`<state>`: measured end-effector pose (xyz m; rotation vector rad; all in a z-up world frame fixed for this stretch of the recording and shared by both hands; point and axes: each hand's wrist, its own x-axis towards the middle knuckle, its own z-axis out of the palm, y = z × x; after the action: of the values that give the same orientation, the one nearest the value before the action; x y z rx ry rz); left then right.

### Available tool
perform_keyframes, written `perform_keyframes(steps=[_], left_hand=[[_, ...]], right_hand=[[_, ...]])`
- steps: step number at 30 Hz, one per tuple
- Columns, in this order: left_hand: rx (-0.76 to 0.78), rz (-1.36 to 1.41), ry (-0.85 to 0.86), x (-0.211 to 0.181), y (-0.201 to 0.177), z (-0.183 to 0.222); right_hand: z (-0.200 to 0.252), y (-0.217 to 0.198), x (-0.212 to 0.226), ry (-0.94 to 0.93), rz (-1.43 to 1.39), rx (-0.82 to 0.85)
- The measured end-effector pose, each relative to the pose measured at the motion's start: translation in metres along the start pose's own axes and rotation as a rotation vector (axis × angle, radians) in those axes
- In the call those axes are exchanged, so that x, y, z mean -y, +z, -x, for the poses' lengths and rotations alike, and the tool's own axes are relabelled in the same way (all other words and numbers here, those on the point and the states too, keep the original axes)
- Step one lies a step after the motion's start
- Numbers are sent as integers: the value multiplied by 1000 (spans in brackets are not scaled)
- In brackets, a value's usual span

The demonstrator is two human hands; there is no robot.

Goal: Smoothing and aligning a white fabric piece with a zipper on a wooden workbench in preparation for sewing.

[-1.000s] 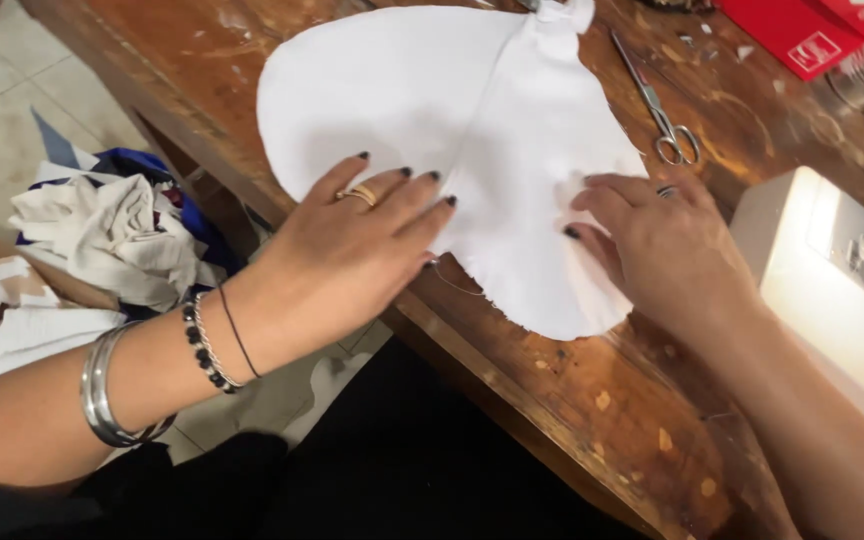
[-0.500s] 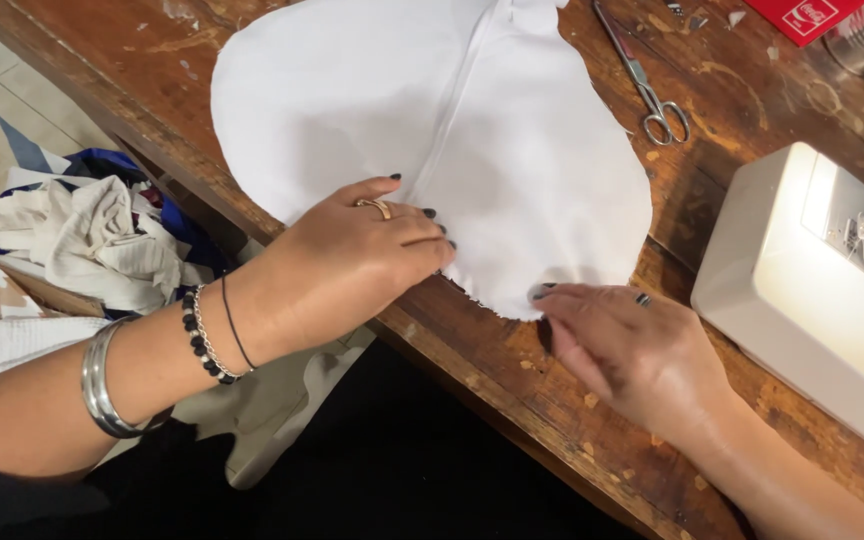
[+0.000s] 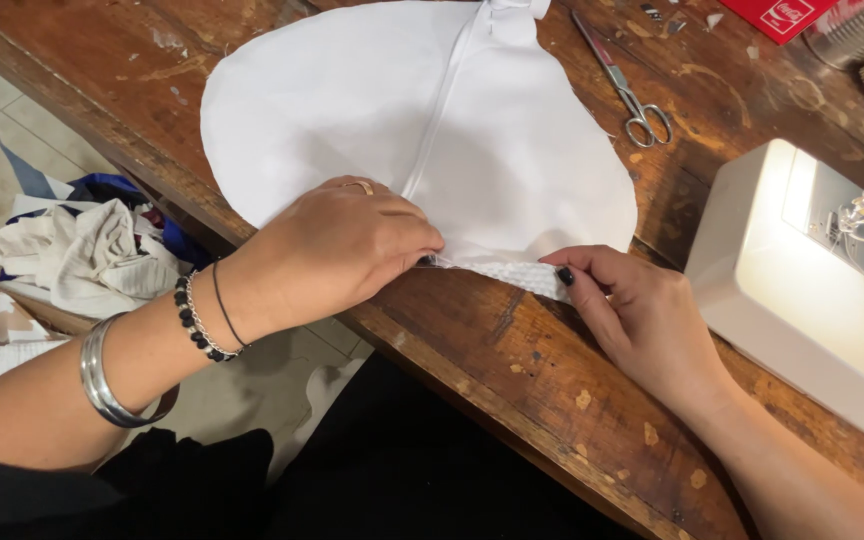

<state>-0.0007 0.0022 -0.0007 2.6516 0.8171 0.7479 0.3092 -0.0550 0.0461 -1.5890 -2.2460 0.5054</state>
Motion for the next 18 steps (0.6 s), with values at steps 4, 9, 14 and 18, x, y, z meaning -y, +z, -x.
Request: perform_keyframes(steps=[4,9,14,18], left_hand=[[18,-15,-27,-1,-3,-4],[48,-16,-65,-9,-7,-11],[-75,-215,226,-14,-3,-5],[-1,-183,292,-16,-4,-5]], right_hand=[[0,1,-2,-17,-31,-6],[2,-4,6,-102,-49,0],[10,-33,6,-142,-79,113],[21,-65,0,-104,-34,-70]])
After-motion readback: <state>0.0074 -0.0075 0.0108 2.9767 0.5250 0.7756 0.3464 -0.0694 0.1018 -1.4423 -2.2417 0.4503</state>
